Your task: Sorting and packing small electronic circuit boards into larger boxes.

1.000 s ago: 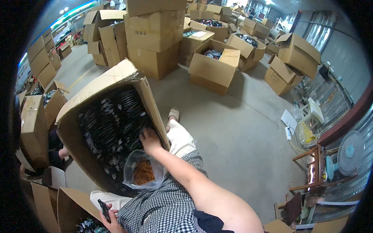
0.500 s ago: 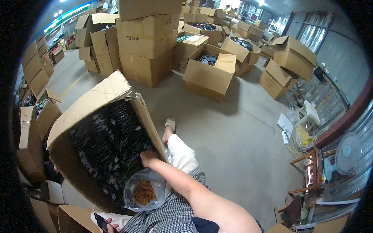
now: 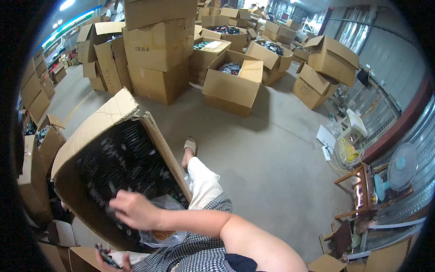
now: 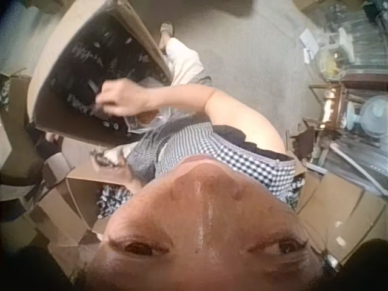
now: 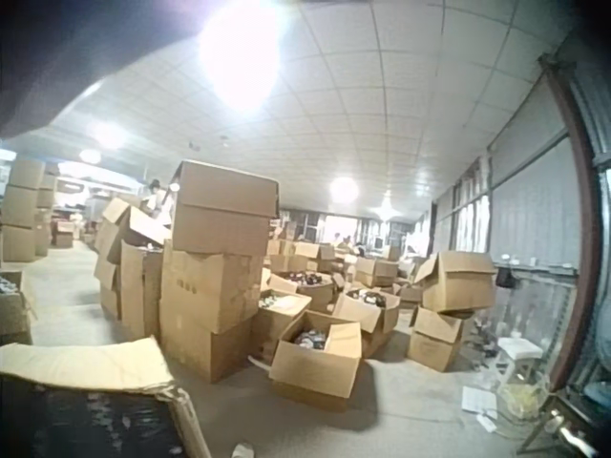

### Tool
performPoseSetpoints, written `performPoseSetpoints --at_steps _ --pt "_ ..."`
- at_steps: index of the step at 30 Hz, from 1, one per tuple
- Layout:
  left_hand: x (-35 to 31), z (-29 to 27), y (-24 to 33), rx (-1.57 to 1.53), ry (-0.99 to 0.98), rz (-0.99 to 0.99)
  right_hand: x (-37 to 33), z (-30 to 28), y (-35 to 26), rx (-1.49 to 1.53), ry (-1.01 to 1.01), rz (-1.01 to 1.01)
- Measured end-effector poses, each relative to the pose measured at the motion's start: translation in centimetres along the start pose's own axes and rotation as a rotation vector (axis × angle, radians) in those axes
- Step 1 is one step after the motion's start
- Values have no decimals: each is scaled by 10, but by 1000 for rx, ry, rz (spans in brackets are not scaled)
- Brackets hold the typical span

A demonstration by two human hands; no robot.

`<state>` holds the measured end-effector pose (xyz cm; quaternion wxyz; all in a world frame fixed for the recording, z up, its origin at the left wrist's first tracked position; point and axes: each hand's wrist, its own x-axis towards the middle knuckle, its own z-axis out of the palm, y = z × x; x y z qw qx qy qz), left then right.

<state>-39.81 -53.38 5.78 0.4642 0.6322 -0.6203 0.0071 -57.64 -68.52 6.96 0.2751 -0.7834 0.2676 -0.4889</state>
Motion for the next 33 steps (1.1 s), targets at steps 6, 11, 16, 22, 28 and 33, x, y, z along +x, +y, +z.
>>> performPoseSetpoints --at_steps 6,11,16,22,28,33 --pt "-4 10 13 340 -116 295 -38 40 -19 662 -319 472" --pt "-27 -1 16 -13 -493 -81 -64 46 -22 883 -524 951" --pt "-50 4 19 32 -605 -135 -96 56 -9 534 -611 505" --pt "-51 13 36 301 -221 52 -93 49 -4 1203 -394 1077" --pt "-52 8 -17 153 -413 90 -99 47 10 1279 -445 1147" --pt "-70 -8 -49 -571 32 -746 -130 55 86 455 -438 881"
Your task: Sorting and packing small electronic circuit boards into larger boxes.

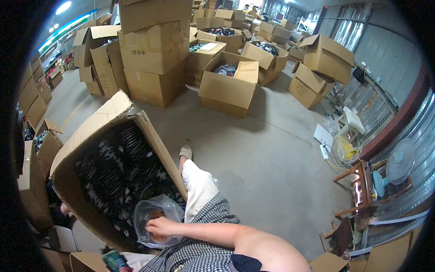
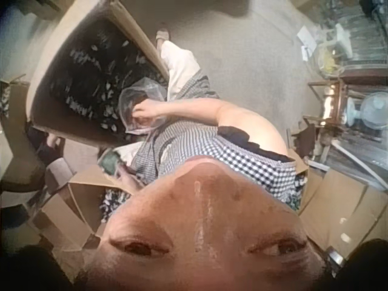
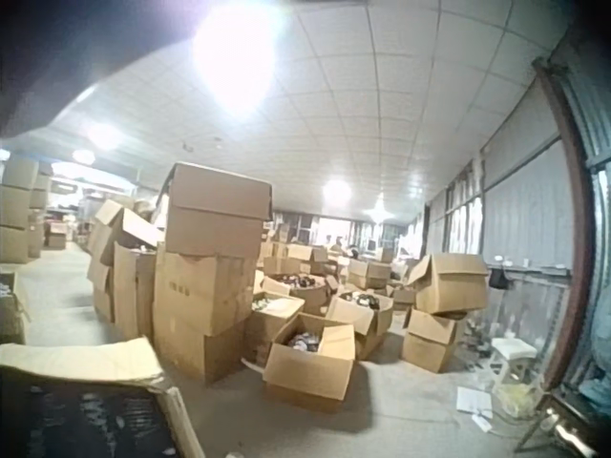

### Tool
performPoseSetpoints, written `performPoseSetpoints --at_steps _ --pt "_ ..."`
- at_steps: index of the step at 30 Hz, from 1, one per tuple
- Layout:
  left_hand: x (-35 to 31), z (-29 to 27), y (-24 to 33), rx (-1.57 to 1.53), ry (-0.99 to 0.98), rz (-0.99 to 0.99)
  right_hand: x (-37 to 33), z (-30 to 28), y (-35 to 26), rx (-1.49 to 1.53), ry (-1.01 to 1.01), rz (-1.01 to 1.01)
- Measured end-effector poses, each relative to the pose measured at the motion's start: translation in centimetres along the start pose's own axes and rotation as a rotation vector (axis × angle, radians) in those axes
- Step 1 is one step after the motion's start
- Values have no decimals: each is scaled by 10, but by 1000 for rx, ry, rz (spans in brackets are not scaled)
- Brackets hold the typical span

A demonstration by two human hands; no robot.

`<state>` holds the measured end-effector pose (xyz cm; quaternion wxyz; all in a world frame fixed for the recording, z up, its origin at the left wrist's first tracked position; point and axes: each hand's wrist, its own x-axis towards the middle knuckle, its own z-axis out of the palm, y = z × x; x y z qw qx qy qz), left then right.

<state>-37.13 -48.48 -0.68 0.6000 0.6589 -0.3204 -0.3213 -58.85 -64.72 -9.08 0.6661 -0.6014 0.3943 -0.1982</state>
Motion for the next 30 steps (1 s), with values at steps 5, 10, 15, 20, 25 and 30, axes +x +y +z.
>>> performPoseSetpoints --at_steps 5,10,15,20,25,30 --pt "2 -27 20 -602 92 -292 26 4 79 -1238 200 -283" --pt "-12 -2 36 -649 280 -349 36 6 79 -1263 136 -217" --pt "-1 -55 -26 -726 -96 -578 29 -8 56 -1198 280 -192" --pt "-2 -5 14 -542 -176 -608 13 -11 16 -841 373 -347" --pt "-2 20 11 -369 -156 -670 -3 5 -30 -520 159 -368" --pt "-8 47 4 -245 -302 -562 -21 25 -65 -379 26 -375"
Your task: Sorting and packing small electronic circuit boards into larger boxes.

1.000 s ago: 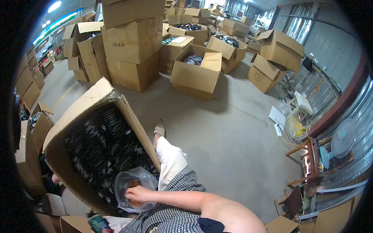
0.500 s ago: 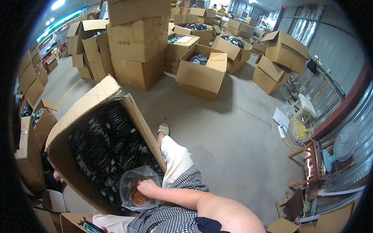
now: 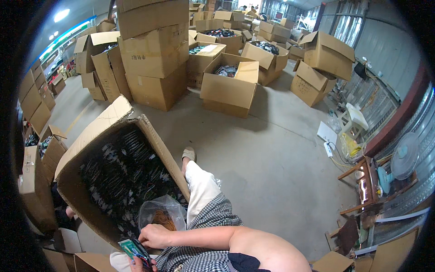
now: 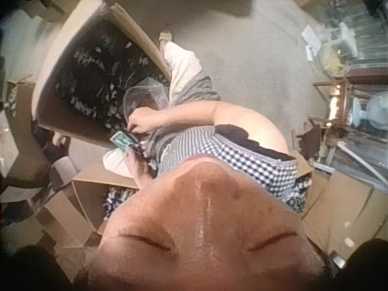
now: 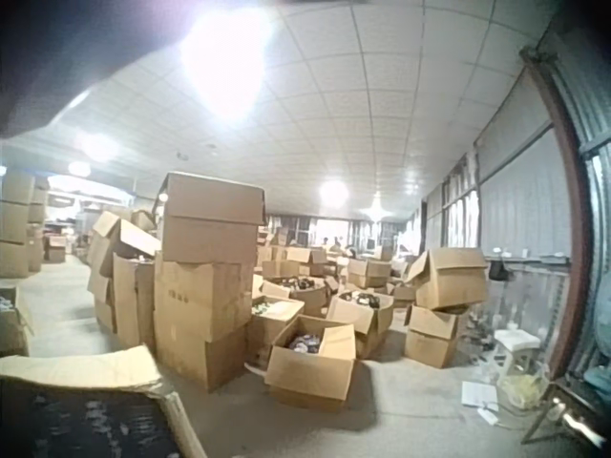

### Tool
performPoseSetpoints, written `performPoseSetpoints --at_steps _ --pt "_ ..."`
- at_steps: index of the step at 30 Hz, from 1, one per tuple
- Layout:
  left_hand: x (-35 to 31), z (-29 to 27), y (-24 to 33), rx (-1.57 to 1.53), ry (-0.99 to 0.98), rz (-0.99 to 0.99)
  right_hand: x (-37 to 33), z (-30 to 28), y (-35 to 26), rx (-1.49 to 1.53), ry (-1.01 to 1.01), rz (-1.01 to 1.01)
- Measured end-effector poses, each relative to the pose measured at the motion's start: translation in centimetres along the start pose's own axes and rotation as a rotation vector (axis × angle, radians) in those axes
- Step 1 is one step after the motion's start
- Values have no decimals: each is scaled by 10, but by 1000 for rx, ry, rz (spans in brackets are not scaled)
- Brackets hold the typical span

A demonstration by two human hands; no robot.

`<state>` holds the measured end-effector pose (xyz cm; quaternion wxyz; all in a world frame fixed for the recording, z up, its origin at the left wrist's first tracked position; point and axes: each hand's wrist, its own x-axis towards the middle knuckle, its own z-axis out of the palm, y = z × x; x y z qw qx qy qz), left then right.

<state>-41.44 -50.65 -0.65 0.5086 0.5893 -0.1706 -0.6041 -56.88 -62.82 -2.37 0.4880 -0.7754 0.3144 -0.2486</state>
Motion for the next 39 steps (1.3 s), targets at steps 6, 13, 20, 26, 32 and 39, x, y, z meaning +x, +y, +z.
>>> performPoseSetpoints --at_steps 6,13,20,26,32,39 --pt "-4 8 -8 -32 66 -57 -8 6 4 232 21 68" --pt "8 -8 -26 -410 -164 80 -9 19 29 872 -226 327" --pt "1 -11 -9 -723 -558 82 -9 2 2 2037 -358 -133" --pt "-3 3 4 62 -132 21 36 3 18 934 213 20" --pt "-13 0 28 -484 -67 20 27 -23 30 1209 60 146" --pt "-41 51 38 1621 -336 532 16 -27 -38 -228 -169 -518"
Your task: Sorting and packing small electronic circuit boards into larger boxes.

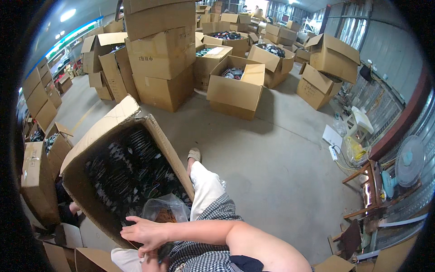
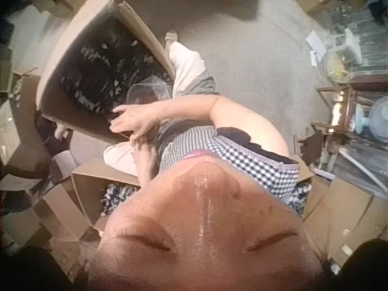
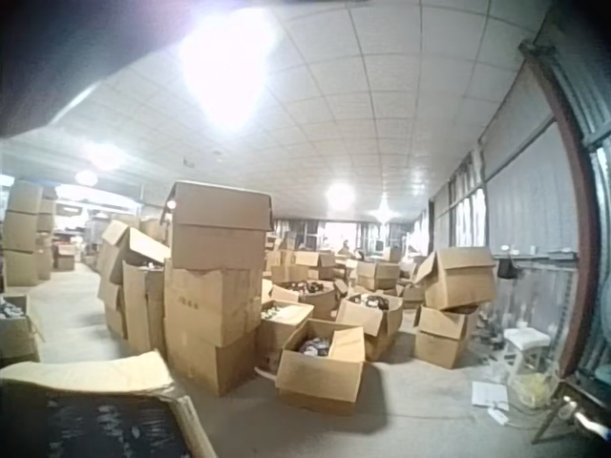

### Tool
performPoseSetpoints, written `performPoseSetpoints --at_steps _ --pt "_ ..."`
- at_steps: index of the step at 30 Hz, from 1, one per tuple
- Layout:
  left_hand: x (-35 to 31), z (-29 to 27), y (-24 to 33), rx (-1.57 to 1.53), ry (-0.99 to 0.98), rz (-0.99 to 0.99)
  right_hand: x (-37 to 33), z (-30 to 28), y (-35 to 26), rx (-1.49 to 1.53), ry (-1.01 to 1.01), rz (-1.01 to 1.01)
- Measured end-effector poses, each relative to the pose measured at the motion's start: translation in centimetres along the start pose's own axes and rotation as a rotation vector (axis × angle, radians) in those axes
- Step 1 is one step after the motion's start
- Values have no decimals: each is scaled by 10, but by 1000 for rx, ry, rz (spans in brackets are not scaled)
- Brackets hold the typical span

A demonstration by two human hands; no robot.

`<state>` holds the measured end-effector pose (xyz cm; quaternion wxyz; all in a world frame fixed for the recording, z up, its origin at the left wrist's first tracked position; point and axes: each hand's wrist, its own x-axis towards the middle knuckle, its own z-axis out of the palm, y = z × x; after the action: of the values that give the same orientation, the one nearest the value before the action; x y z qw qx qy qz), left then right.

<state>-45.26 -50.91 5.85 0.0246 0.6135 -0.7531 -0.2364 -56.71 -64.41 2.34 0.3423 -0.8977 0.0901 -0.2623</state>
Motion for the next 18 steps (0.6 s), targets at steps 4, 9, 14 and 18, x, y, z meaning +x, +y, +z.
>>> performPoseSetpoints --at_steps 4,9,14,18 --pt "-16 6 -27 -623 101 38 -1 27 52 918 59 542" --pt "-29 11 -46 -1913 663 -450 -19 34 27 900 299 313" --pt "-22 16 -57 -1423 195 -459 12 -21 -1 105 -101 -118" --pt "-32 18 -73 -1176 205 -311 13 -15 9 147 -349 31"
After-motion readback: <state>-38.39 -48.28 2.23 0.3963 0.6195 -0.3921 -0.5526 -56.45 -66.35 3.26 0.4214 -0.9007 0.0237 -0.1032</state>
